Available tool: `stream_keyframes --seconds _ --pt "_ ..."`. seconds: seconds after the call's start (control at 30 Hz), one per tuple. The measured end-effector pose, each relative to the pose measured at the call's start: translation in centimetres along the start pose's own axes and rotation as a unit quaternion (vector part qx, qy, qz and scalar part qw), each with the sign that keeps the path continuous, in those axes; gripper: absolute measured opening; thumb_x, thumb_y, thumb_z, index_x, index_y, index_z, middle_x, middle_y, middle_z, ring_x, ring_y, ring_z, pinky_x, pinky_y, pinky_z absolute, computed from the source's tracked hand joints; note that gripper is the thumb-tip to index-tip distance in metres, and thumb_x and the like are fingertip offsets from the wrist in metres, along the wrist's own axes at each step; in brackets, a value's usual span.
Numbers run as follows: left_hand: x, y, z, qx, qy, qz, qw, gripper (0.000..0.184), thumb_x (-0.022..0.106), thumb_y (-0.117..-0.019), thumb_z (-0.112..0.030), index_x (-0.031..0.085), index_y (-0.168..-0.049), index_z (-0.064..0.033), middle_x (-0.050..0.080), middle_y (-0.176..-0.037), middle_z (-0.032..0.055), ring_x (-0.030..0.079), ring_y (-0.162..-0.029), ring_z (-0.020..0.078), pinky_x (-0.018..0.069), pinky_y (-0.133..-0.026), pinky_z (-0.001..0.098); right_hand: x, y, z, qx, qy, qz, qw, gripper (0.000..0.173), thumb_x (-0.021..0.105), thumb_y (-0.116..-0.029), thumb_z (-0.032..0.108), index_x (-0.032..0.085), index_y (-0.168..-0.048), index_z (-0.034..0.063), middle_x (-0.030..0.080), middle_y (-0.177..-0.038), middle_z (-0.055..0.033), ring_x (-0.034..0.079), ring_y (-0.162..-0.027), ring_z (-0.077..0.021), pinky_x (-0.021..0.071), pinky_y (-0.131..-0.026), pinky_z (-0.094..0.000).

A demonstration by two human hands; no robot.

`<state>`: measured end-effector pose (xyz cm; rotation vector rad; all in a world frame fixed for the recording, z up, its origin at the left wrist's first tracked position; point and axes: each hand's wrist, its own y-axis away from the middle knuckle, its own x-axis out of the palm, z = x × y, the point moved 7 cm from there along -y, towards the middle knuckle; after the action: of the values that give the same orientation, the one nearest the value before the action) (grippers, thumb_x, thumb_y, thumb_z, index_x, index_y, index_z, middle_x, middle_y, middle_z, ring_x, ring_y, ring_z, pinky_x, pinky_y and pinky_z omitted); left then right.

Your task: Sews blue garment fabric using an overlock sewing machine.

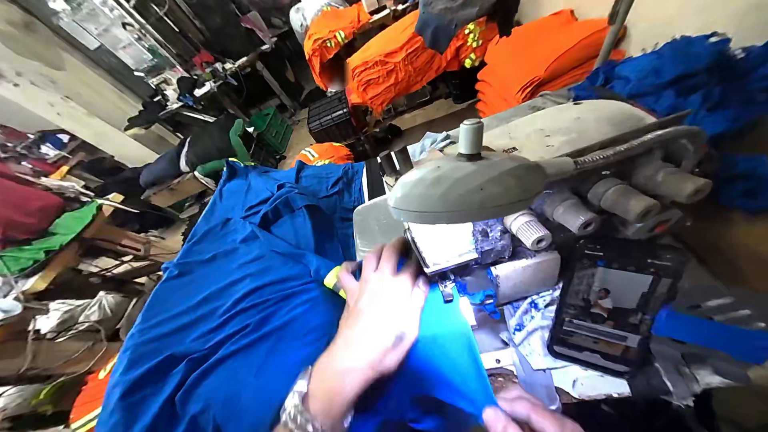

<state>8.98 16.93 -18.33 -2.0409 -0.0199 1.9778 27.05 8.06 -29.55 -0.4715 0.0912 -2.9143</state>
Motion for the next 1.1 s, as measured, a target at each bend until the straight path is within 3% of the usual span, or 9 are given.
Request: stream_keyframes --seconds 0.13,0.27,0.4,0.57,0.67,0.83,0.97,1.03,1.1 --pt "0.3 -3.5 3.1 -0.02 0.016 0.023 0.999 0.036 0.044 -0.1052 -0.035 0.072 -0.123 -0.0215 0.056 -0.143 0.0051 0.047 -0.135 0.0336 0.0383 -0.091 0.0649 2.3 -4.8 0.5 0.052 -0.089 -0.078 0.992 0.01 0.069 -0.0938 0.003 0.073 -0.086 0.0083 0.067 -0.072 0.0044 0.054 -0.048 0.0002 0.0487 -0.044 -0.0176" --pt "0.2 -5.7 6.3 -0.052 0.033 -0.024 0.998 0.043 0.047 -0.1076 -0.036 0.062 -0.142 -0.0137 0.054 -0.144 0.0123 0.048 -0.132 0.0402 0.0397 -0.086 0.0681 4.3 -5.1 0.0 0.062 -0.092 -0.06 0.992 0.006 0.069 -0.0936 0.002 0.075 -0.093 0.0036 0.07 -0.076 0.0019 0.055 -0.049 0.0007 0.0497 -0.044 -0.0173" --pt "-2.2 -6.3 10.2 -0.1 0.025 -0.118 0.988 0.023 0.061 -0.0998 -0.028 0.075 -0.103 -0.0103 0.072 -0.105 0.011 0.065 -0.105 0.0357 0.0396 -0.089 0.0695 4.6 -3.6 0.7 0.009 0.011 -0.019 1.0 0.007 0.07 -0.0922 0.003 0.077 -0.094 0.0009 0.072 -0.089 -0.0014 0.059 -0.059 0.0018 0.0527 -0.052 -0.0159" --pt "-13.0 2.3 5.2 -0.033 0.081 -0.239 0.967 0.022 0.06 -0.1006 -0.03 0.074 -0.101 -0.0138 0.071 -0.101 -0.0028 0.064 -0.093 0.0103 0.0476 -0.082 0.0417 5.2 -5.3 6.8 -0.207 0.108 0.062 0.97 0.016 0.066 -0.0995 0.01 0.075 -0.112 0.0045 0.072 -0.108 -0.0059 0.068 -0.085 -0.0039 0.06 -0.076 -0.0202" --pt "-14.7 6.8 2.3 0.011 0.13 -0.225 0.966 0.013 0.064 -0.0993 -0.034 0.072 -0.101 -0.0234 0.07 -0.104 -0.0079 0.063 -0.102 0.0049 0.0467 -0.096 0.0373 7.7 -9.0 8.0 -0.201 0.185 0.15 0.95 0.038 0.057 -0.1039 0.017 0.061 -0.141 0.0079 0.071 -0.122 -0.0045 0.071 -0.077 -0.0038 0.0638 -0.066 -0.0234" --pt "-11.2 9.8 -0.9 0.071 0.173 -0.073 0.98 0.013 0.067 -0.0991 -0.025 0.078 -0.104 -0.0203 0.067 -0.086 0.0047 0.062 -0.083 0.0183 0.0475 -0.077 0.0388 1.4 -8.4 7.0 -0.262 0.379 0.168 0.872 0.023 0.054 -0.1005 0.016 0.077 -0.1 0.0157 0.076 -0.092 0.0004 0.072 -0.087 -0.0081 0.0605 -0.077 -0.0272" --pt "-14.8 4.1 0.9 0.049 0.208 -0.167 0.963 0.013 0.063 -0.0992 -0.023 0.075 -0.097 -0.0166 0.07 -0.078 -0.0073 0.063 -0.064 -0.0016 0.0547 -0.057 0.0191 3.6 -4.8 6.0 -0.185 0.345 0.272 0.879 0.029 0.07 -0.0951 0.026 0.076 -0.116 0.007 0.076 -0.097 -0.0094 0.074 -0.083 -0.0203 0.0613 -0.075 -0.0438" --pt "-15.3 0.6 2.2 -0.014 0.15 -0.194 0.969 0.021 0.061 -0.1027 -0.02 0.072 -0.118 -0.0103 0.075 -0.098 0.0025 0.07 -0.08 0.0087 0.0583 -0.07 0.0308 4.2 -4.7 2.6 -0.107 0.325 0.313 0.886 0.028 0.07 -0.0958 0.034 0.078 -0.108 0.0102 0.075 -0.093 -0.0064 0.072 -0.083 -0.0189 0.0601 -0.076 -0.0452" --pt "-9.8 0.2 2.1 -0.053 0.13 -0.071 0.988 0.047 0.051 -0.1071 -0.025 0.05 -0.15 -0.0068 0.062 -0.143 0.0105 0.062 -0.128 0.0224 0.0462 -0.111 0.0538 3.3 -6.2 1.4 -0.066 0.245 0.285 0.924 0.023 0.067 -0.0981 0.03 0.078 -0.099 0.0102 0.074 -0.093 -0.0011 0.07 -0.086 -0.0077 0.0596 -0.08 -0.0309"
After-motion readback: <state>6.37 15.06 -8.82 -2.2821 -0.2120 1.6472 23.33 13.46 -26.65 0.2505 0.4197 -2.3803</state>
